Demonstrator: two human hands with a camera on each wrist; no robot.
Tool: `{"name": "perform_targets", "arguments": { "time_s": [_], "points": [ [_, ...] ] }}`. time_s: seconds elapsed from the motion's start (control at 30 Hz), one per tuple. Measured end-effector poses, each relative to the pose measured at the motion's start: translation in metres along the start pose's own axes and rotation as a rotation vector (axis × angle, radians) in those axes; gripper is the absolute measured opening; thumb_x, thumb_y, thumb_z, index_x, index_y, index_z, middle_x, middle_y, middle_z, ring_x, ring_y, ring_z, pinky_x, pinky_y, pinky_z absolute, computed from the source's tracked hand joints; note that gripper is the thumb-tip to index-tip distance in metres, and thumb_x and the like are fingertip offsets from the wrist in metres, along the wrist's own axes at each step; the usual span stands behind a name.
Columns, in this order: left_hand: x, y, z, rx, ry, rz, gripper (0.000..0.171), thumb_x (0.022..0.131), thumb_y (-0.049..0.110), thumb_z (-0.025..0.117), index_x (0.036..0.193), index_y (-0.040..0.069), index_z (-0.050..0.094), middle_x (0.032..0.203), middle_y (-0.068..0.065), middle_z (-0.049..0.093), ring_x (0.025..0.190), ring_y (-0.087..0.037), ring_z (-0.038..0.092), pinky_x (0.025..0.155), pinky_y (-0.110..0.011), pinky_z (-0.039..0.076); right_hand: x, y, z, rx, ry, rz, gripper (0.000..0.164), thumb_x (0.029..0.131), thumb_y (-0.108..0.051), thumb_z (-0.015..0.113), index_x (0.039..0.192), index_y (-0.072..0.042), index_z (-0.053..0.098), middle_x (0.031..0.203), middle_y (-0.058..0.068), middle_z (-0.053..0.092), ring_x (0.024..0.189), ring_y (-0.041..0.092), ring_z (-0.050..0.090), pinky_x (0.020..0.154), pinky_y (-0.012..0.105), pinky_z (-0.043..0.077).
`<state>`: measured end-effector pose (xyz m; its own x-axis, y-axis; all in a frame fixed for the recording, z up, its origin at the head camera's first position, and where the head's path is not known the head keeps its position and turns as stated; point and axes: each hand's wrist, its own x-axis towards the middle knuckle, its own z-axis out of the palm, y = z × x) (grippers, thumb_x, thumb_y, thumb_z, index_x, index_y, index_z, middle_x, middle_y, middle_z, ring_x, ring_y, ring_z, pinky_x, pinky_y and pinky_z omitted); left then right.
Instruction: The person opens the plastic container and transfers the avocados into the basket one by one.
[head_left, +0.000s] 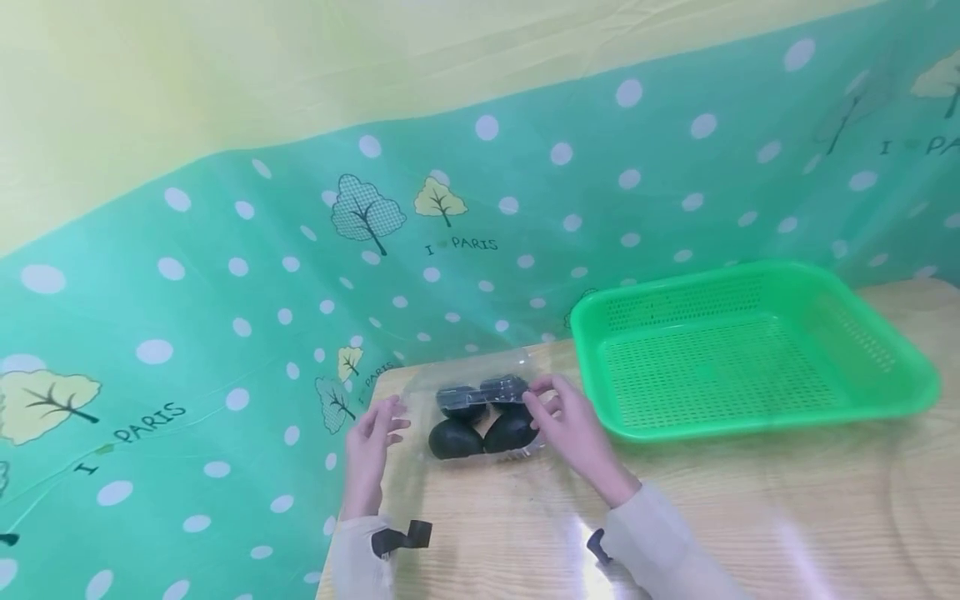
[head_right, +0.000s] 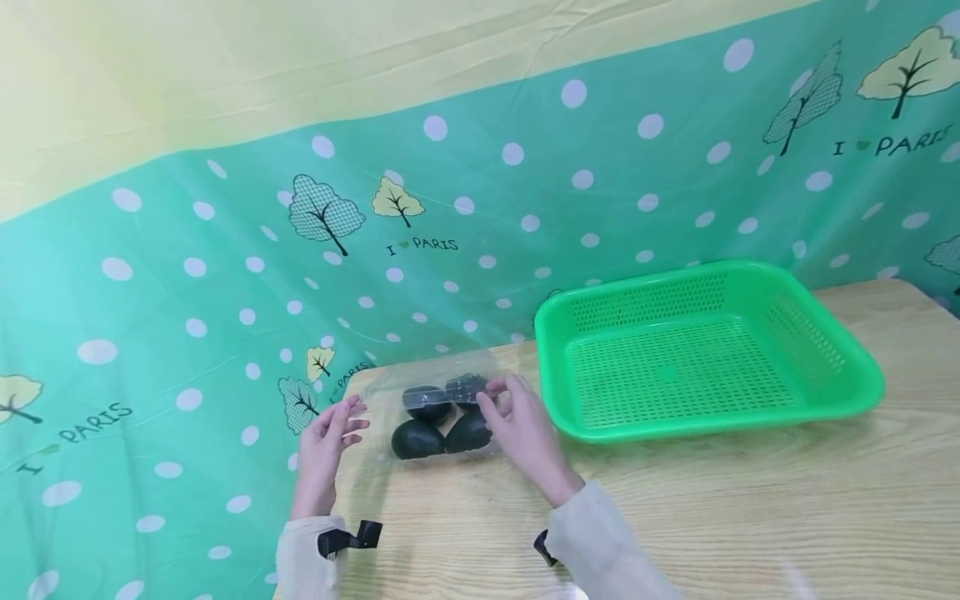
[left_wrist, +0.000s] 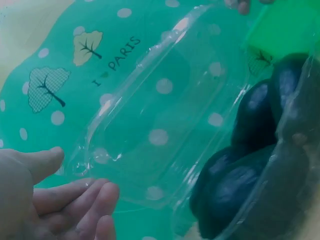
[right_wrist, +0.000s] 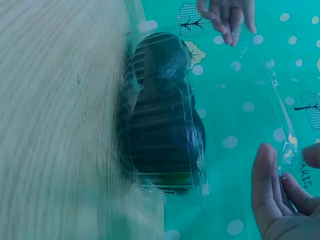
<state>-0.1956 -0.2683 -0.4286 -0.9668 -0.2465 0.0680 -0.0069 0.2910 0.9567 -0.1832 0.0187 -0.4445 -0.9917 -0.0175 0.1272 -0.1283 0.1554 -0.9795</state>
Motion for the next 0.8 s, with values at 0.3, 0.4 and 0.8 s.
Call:
{"name": "perform_targets", "arguments": {
  "time_s": [0.3, 0.4, 0.8],
  "points": [
    [0.012, 0.011, -0.003, -0.008, -0.035, 0.032, 0.046, 0.100, 0.043, 0.055, 0.126, 0.006, 0.064, 0.122, -0.012, 0.064, 0.091, -0.012, 0.067, 0.082, -0.027, 0.056, 0.012, -0.011, -0.003, -0.003, 0.016, -0.049, 0.030, 0.100, -0.024, 0.060, 0.121, -0.003, 0.056, 0.102, 0.018, 0.063, 0.073, 0.033, 0.068, 0.056, 0.037, 0.059],
    [0.016, 0.012, -0.003, -0.033, -0.041, 0.039, 0.048, 0.100, 0.043, 0.055, 0.127, 0.005, 0.064, 0.122, -0.012, 0.064, 0.092, -0.013, 0.067, 0.081, -0.026, 0.057, 0.017, -0.014, -0.004, -0.008, 0.023, -0.077, 0.030, 0.100, -0.025, 0.060, 0.122, -0.004, 0.056, 0.106, 0.018, 0.063, 0.075, 0.034, 0.068, 0.055, 0.033, 0.058],
    [0.025, 0.011, 0.001, -0.059, -0.017, 0.096, 0.045, 0.100, 0.041, 0.057, 0.130, 0.009, 0.063, 0.125, -0.016, 0.064, 0.104, -0.014, 0.065, 0.097, -0.029, 0.051, 0.029, -0.027, -0.009, -0.059, 0.010, -0.127, 0.033, 0.101, -0.017, 0.056, 0.132, -0.004, 0.053, 0.135, 0.016, 0.050, 0.076, 0.033, 0.068, 0.062, 0.040, 0.061]
  ]
}}
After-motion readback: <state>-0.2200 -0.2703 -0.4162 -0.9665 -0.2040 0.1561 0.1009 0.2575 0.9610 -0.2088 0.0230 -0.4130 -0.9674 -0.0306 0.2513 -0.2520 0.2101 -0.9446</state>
